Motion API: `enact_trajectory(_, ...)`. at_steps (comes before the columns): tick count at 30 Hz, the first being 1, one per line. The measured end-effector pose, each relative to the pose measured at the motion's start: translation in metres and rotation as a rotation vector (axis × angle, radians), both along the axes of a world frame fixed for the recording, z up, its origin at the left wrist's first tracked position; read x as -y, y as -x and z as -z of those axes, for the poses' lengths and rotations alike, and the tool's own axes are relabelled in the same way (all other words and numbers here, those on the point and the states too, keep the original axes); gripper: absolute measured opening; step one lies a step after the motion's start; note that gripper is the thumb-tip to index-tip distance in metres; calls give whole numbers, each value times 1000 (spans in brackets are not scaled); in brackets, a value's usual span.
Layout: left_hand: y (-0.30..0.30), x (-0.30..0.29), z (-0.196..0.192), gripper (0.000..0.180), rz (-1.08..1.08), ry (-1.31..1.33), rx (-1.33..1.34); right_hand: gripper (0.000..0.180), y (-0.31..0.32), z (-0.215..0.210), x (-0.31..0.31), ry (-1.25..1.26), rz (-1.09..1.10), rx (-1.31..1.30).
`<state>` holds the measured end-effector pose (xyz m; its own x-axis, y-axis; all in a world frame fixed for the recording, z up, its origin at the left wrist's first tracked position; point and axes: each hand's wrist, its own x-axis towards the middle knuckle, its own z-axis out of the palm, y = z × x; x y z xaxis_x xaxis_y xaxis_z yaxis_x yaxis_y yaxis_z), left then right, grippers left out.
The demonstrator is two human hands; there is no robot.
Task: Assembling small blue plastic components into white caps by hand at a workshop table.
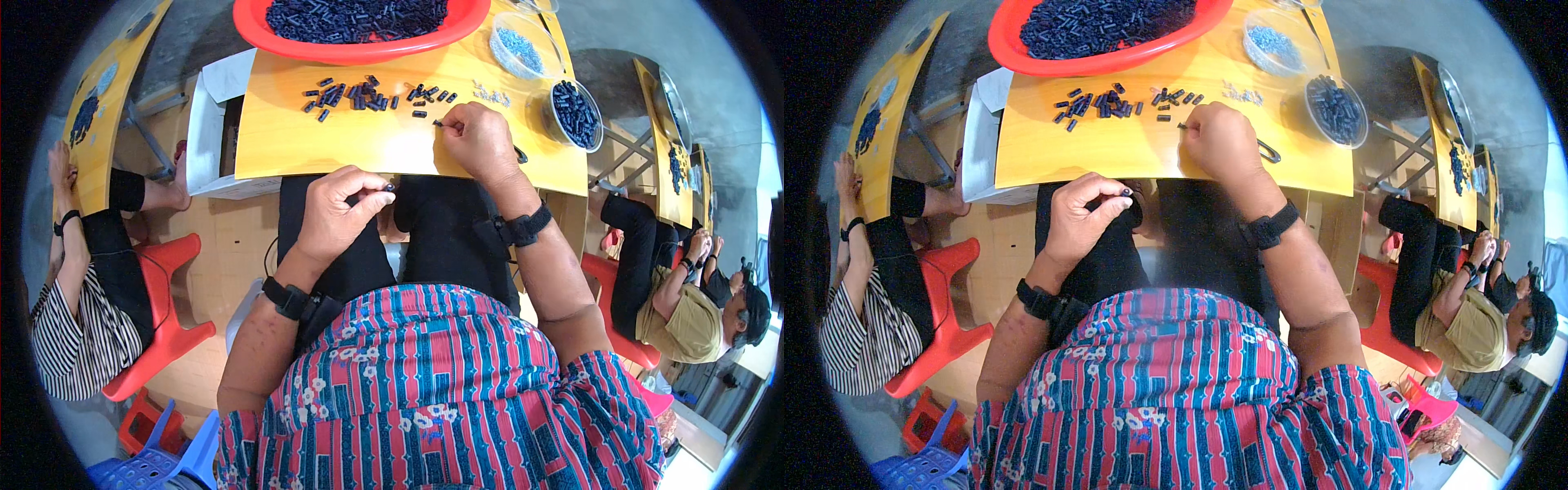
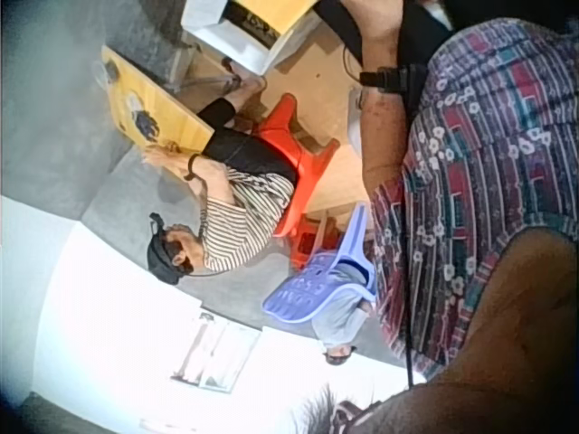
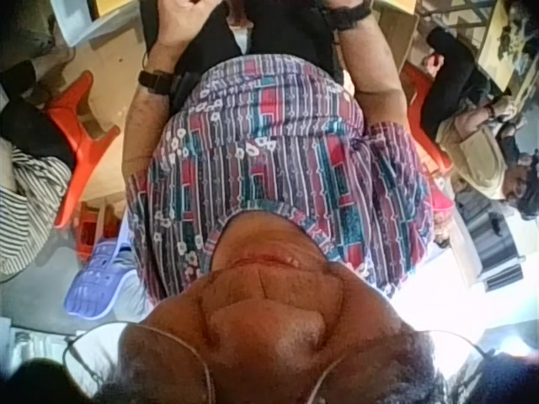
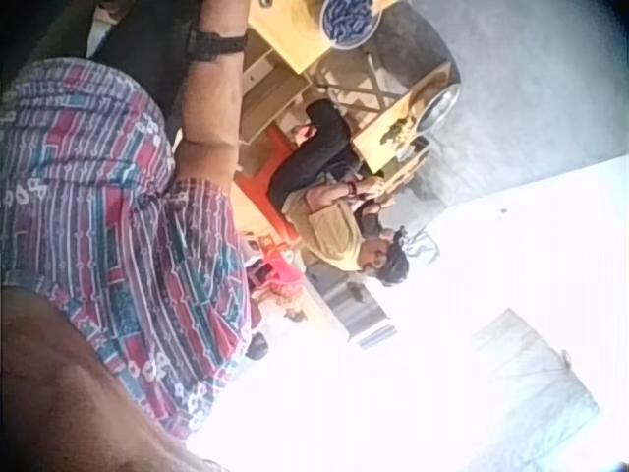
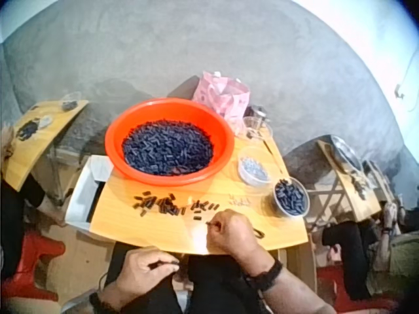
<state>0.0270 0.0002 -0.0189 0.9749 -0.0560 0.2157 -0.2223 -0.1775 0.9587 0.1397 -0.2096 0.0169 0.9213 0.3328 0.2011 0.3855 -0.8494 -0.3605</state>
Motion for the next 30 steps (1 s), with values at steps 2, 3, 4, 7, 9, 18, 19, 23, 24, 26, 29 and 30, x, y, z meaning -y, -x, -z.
enact_trajectory(2, -4, 4, -4, 9, 13, 7, 6, 8, 1, -1, -1, 53, -11, 31)
enact_trajectory(3, -5, 5, -6, 9, 26, 16, 11, 8, 2, -6, -3, 81, -12, 10)
enact_trajectory(4, -5, 5, -6, 9, 27, 16, 11, 9, 2, -9, -3, 109, -14, -11)
enact_trajectory(7, -3, 5, -6, 9, 54, -16, -26, 9, 3, -5, -2, 8, -18, 15)
enact_trajectory(9, 0, 6, -3, 12, 26, 9, -13, 9, 2, -6, -1, -27, -44, 28)
enact_trajectory(18, 6, -3, 3, 9, -16, 17, -26, 13, -5, 5, -12, 117, -138, 46)
enact_trajectory(19, 8, -5, 4, 9, -21, 80, -46, 12, -5, 5, -13, 142, -149, 78)
enact_trajectory(23, 10, -9, 7, 8, -1, 180, -118, 9, 0, 3, -15, 328, -131, 70)
enact_trajectory(24, 11, -8, 7, 8, -3, 199, -133, 9, 2, 3, -16, 310, -126, 48)
enact_trajectory(26, 10, -10, 13, 9, 2, 266, -149, 9, 3, 5, -18, 281, -114, 55)
enact_trajectory(29, 12, -15, 12, 8, 7, 170, -179, 10, 6, 5, -14, 158, -117, 54)
enact_trajectory(30, 11, -14, 14, 8, 11, 174, -167, 10, 5, 5, -9, 65, -136, 48)
